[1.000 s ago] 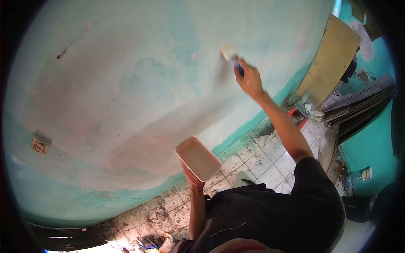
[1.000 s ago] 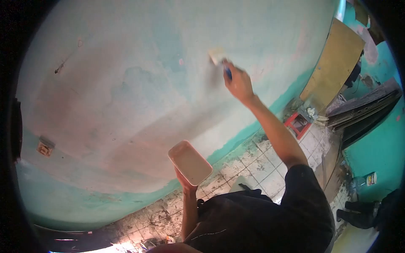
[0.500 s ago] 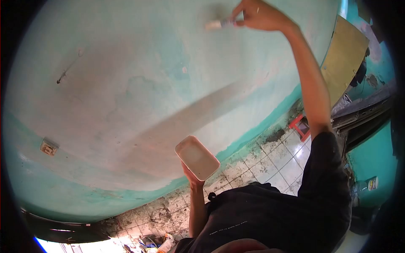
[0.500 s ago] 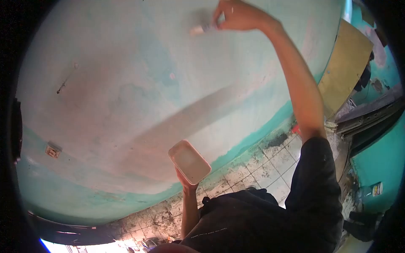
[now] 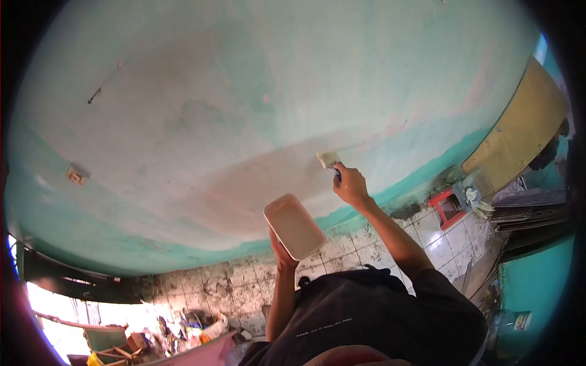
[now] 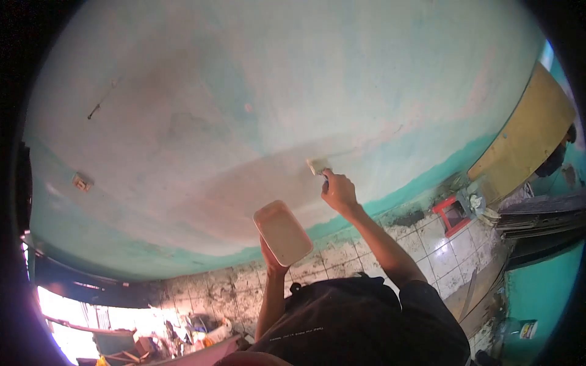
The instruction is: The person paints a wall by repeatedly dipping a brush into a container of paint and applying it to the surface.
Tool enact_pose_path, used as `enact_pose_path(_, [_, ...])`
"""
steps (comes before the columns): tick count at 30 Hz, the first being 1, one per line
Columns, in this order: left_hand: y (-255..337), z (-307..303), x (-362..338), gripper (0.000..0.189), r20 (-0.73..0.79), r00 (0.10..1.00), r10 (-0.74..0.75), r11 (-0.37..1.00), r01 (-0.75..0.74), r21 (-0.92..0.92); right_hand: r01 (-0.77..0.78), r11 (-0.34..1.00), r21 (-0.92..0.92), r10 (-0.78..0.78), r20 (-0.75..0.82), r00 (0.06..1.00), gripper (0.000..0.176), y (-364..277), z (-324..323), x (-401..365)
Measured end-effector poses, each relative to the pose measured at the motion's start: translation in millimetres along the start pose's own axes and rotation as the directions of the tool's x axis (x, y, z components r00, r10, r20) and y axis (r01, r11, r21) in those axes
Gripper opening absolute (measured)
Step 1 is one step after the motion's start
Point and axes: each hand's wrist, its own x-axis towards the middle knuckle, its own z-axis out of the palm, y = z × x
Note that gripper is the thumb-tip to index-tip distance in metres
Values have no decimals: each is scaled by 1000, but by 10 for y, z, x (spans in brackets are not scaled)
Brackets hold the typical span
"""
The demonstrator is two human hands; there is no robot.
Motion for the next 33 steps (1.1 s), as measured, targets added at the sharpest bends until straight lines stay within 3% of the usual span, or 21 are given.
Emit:
enact_pose_path(1, [-2, -42, -33, 57, -22, 1000, 5, 1000, -5, -1, -120, 988, -97, 142, 268, 953, 35, 86, 18, -78])
enact_pose_path(3, [-26, 4, -57, 53, 15, 998, -63, 989, 64, -131, -2, 985, -171, 48, 270, 962, 34, 6, -310, 236])
enact_pose_path(4, [-47, 73, -87, 53, -8, 998, -57, 988, 56, -141, 96, 988, -120, -93, 27, 995, 25, -187, -611, 443])
enact_pose_path(5, [-68, 202, -75, 53, 38, 999, -22, 994, 26, -110, 8, 1000, 19, -11, 209, 978, 18, -504, -1142, 756])
enact_pose_path(7, [-131, 302, -32, 55, 126, 992, 4, 994, 10, -106, 234, 972, 18, -228, -162, 960, 18, -876, -1711, 1042])
enact_pose_path(9, [-193, 211, 60, 60, 186, 982, -12, 990, 38, -136, 394, 917, 64, -319, -475, 820, 15, -1243, -2103, 1181])
enact_pose_path(10, [-228, 149, 123, 63, 208, 978, -19, 989, 49, -141, 368, 929, -22, -333, -481, 811, 14, -1235, -2118, 1243])
enact_pose_path(12, [-279, 463, -3, 71, 298, 954, 20, 991, 20, -130, 363, 932, 11, -332, -381, 863, 15, -1119, -1861, 1234])
enact_pose_path(14, [-350, 652, -116, 70, 266, 963, 48, 987, -5, -160, 418, 908, 11, -385, -367, 847, 20, -738, -1213, 1009])
enact_pose_path(15, [-403, 678, -144, 68, 275, 960, 52, 984, -2, -179, 348, 936, 61, -334, -163, 928, 26, -606, -1074, 752])
enact_pose_path(17, [-581, 491, -117, 71, 257, 964, 70, 992, -40, -120, 248, 955, 160, -279, 209, 937, 31, -279, -940, 368])
enact_pose_path(18, [-668, 455, -149, 73, 256, 965, 61, 997, -48, -55, 209, 943, 259, -272, 236, 933, 32, -265, -999, 220])
enact_pose_path(19, [-771, 432, -184, 73, 275, 959, 67, 987, -23, -161, 164, 921, 353, -266, 261, 928, 34, -258, -1100, 92])
enact_pose_path(20, [-868, 431, -191, 73, 251, 964, 88, 984, -45, -170, 172, 896, 409, -308, 295, 905, 34, -301, -1293, 3])
enact_pose_path(22, [-1056, 424, -227, 69, 430, 899, 86, 906, 109, -408, 197, 851, 487, -399, 355, 846, 36, -438, -1743, -95])
enact_pose_path(24, [-1207, 557, -274, 68, 415, 910, 30, 868, 182, -463, 209, 834, 511, -443, 394, 805, 38, -494, -2105, -110])
enact_pose_path(26, [-1320, 676, -342, 68, 427, 904, -32, 813, 272, -515, 381, 811, 445, -576, 488, 656, 38, -479, -2394, -120])
enact_pose_path(28, [-1384, 737, -372, 63, 329, 937, -118, 942, 211, -260, 447, 798, 404, -602, 539, 589, 39, -408, -2565, -140])
enact_pose_path(29, [-1449, 774, -335, 63, 331, 936, -122, 939, 216, -266, 512, 773, 373, -626, 580, 522, 39, -378, -2633, -142])
enact_pose_path(31, [-1605, 845, -294, 56, 148, 989, -6, 997, -5, 74, 537, 777, 328, -596, 658, 461, 35, -378, -2771, -160])
enact_pose_path(33, [-1656, 954, -318, 53, 242, 970, 36, 984, -77, 162, 565, 774, 285, -560, 724, 402, 32, -353, -2801, -207])
